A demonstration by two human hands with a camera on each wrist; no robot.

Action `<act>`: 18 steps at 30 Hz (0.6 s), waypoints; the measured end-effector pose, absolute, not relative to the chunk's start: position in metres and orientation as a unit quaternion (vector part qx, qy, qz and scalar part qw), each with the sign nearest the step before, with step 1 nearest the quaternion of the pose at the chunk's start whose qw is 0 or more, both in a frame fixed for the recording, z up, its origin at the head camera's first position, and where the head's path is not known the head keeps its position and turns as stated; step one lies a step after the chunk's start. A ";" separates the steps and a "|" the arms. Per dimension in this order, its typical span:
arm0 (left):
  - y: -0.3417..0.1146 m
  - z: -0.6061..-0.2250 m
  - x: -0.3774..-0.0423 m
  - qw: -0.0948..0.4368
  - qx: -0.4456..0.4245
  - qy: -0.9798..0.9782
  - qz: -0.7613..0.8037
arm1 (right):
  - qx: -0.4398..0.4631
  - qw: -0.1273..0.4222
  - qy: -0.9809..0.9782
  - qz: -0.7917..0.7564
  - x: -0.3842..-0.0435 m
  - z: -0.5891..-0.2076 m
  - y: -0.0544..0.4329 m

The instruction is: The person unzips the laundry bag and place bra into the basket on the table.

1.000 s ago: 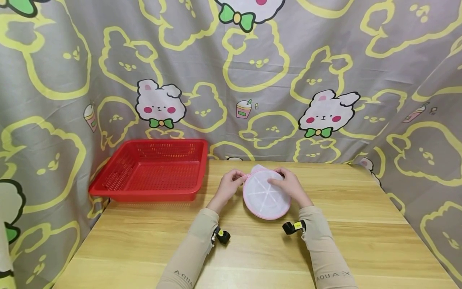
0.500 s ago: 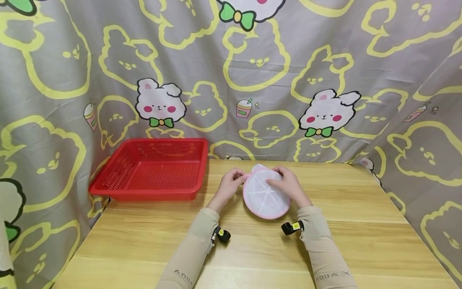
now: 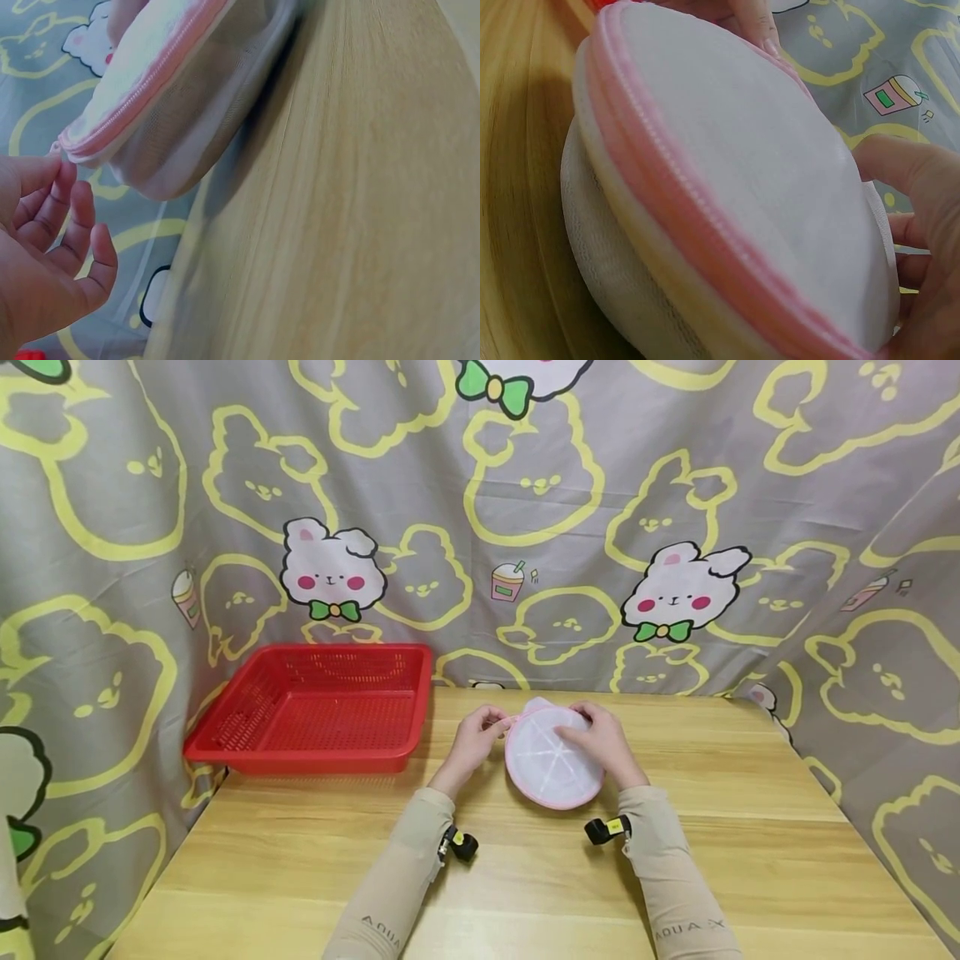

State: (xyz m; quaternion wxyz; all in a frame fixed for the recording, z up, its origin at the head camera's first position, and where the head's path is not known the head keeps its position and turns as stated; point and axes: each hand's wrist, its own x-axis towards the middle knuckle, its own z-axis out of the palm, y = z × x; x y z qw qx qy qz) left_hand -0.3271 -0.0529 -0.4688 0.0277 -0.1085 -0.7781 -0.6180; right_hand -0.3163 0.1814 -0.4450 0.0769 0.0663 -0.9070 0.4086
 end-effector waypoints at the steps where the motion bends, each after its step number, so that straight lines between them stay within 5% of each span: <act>1: -0.053 -0.468 -0.327 0.030 -0.109 -0.779 -0.616 | 0.065 0.078 -0.907 0.409 -0.316 -0.445 0.181; 18: -0.055 -0.468 -0.329 0.060 -0.118 -0.789 -0.599 | 0.005 0.086 -0.897 0.434 -0.317 -0.445 0.183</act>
